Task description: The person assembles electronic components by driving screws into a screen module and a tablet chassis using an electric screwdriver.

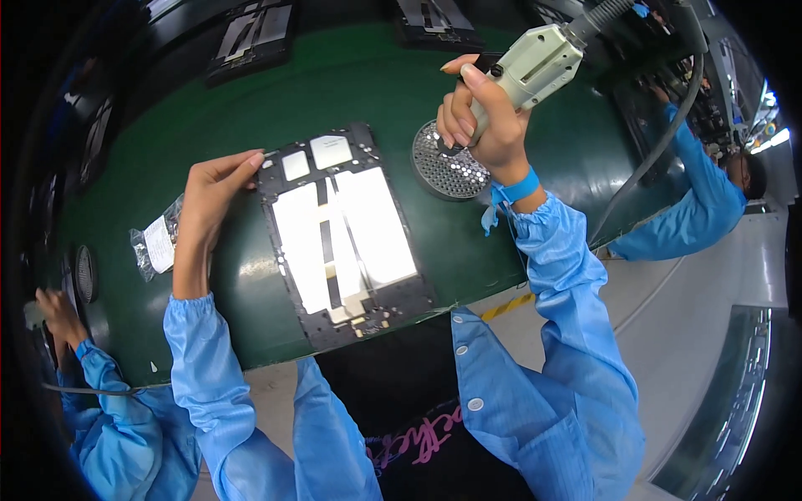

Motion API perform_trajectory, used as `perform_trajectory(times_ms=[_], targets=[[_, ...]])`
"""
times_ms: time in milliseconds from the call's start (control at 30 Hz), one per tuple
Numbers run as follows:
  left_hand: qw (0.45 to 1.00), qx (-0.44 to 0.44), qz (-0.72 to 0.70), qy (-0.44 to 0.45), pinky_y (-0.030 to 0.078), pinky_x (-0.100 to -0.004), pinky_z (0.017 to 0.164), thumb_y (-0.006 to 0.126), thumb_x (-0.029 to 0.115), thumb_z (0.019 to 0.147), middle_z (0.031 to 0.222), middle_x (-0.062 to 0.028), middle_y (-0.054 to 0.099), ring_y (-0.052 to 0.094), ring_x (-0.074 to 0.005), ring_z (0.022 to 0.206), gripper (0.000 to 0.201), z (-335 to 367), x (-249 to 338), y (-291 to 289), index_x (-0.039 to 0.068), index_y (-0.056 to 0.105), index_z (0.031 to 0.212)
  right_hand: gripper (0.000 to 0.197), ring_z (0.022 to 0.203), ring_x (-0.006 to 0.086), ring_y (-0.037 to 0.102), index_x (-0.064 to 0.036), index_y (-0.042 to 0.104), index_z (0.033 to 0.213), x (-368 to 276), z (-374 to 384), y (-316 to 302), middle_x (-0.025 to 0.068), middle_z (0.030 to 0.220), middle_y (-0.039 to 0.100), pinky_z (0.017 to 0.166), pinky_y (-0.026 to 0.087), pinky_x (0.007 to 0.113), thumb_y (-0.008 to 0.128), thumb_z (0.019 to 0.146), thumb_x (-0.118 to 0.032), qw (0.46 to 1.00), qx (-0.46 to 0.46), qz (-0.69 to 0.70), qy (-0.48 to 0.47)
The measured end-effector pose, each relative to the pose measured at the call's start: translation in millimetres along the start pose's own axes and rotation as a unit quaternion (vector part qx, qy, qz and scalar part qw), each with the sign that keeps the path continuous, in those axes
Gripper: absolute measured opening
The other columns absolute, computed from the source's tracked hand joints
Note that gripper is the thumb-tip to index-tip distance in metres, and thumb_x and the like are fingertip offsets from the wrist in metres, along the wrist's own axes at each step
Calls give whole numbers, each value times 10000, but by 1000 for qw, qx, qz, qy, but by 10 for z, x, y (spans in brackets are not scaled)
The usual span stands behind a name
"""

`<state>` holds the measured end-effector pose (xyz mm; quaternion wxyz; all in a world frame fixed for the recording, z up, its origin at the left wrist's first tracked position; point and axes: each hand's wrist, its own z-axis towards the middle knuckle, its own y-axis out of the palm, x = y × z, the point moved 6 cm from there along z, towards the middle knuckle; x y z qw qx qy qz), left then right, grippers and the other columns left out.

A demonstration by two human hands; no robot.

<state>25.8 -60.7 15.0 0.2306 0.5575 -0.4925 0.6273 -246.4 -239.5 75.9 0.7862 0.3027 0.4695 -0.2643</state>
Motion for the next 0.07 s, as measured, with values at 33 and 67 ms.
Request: perform_trajectory(times_ms=[33,67], targets=[[1000,-2,8,8,452,-223,729,719,203,905,899,-36,710,552,-81,768,305,-50,13,23,-27,723,1106,316,386,132,386,99,544,1058,-24,20,77,19,492,363,412,397,317,506,962,-200,1000,-10,3,7],[1000,-13,8,18,456,-220,739,722,203,903,916,-42,717,556,-78,774,299,-79,29,45,-15,727,1107,316,386,132,386,99,544,1058,-32,50,136,19,492,363,412,397,317,506,962,-200,1000,-15,2,7]])
